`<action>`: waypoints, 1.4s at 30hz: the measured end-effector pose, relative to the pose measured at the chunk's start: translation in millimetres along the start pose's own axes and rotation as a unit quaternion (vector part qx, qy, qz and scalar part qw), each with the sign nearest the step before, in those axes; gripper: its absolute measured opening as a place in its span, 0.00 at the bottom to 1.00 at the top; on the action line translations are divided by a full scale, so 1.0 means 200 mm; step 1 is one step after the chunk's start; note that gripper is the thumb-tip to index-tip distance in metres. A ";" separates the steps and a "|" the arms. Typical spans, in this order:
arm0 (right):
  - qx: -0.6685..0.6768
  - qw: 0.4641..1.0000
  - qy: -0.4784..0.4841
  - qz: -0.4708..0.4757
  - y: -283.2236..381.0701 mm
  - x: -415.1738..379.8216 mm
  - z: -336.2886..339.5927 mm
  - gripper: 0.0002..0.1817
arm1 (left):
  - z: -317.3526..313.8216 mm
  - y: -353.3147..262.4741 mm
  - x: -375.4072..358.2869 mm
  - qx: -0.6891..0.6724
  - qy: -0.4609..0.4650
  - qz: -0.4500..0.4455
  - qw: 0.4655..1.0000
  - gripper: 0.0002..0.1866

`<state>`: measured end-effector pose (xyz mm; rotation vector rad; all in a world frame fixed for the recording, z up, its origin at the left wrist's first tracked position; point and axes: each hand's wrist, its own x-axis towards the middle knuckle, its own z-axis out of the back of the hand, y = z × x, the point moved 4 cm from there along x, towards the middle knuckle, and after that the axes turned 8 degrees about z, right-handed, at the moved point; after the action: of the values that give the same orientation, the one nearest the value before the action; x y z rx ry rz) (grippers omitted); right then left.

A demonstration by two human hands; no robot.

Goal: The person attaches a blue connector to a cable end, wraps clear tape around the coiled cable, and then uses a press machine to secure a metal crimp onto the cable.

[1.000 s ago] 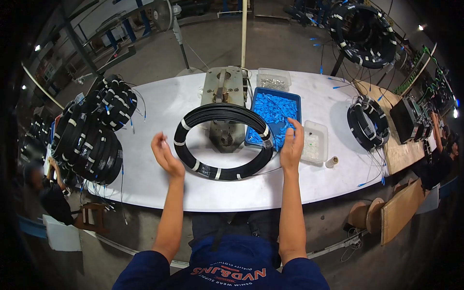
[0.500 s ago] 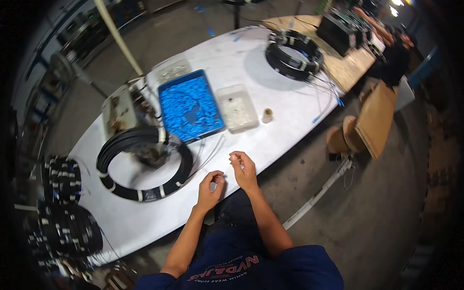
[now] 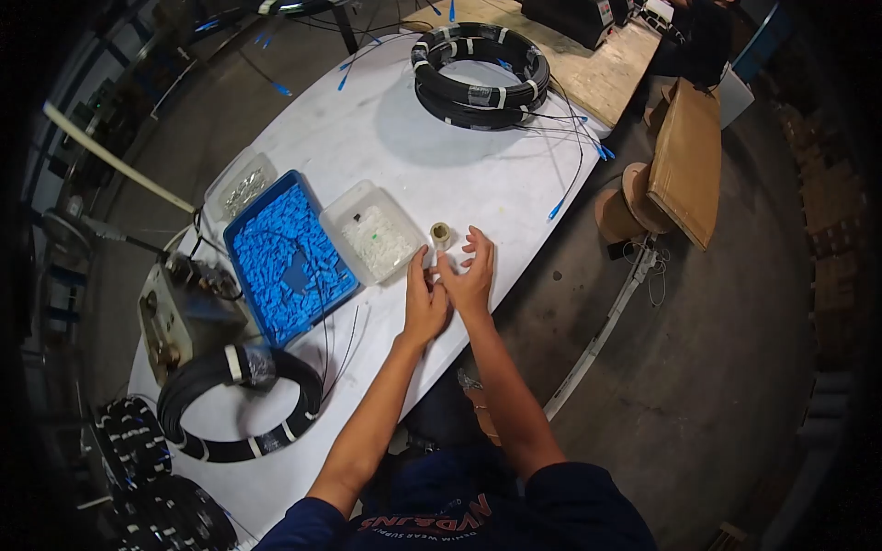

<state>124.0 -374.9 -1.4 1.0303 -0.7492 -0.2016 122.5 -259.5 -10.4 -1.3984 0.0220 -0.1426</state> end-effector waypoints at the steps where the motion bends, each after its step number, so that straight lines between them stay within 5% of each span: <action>1: -0.013 0.999 0.033 -0.039 -0.01 0.00 -0.01 0.34 | -0.02 0.03 0.00 0.006 -0.008 -0.004 1.000 0.29; 2: -0.015 0.998 0.035 -0.043 -0.01 0.02 -0.01 0.34 | -0.03 0.06 0.00 0.011 -0.017 -0.007 1.000 0.30; 4: -0.185 0.976 0.057 0.096 0.06 0.04 -0.05 0.34 | -0.04 0.08 0.01 0.024 -0.029 -0.012 0.999 0.30; 15: -0.038 0.999 0.025 -0.028 -0.03 0.00 -0.05 0.22 | -0.02 0.10 0.01 -0.050 0.005 0.050 0.997 0.28; 18: -0.017 0.999 0.030 0.009 -0.04 -0.02 -0.05 0.23 | 0.02 0.11 -0.03 -0.060 -0.004 0.020 0.998 0.28; 24: 0.114 0.993 0.042 -0.001 0.04 -0.10 0.00 0.21 | 0.29 0.11 -0.40 -0.185 0.048 0.127 0.973 0.21; 30: 0.096 0.982 0.105 0.120 0.59 -0.41 0.00 0.21 | 0.61 -0.20 -0.66 -0.222 -0.060 0.158 0.960 0.18; 36: 0.151 0.961 0.126 0.194 1.02 -0.69 -0.05 0.24 | 0.88 -0.46 -0.86 -0.084 -0.229 0.048 0.969 0.14; 42: 0.210 0.901 0.234 0.299 1.25 -0.79 -0.08 0.31 | 1.07 -0.48 -1.01 -0.207 -0.284 0.022 0.936 0.07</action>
<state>-29.3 -155.5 128.3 1.1405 -0.6417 0.7485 -65.3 -41.7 106.5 -1.8149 -0.4186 0.3268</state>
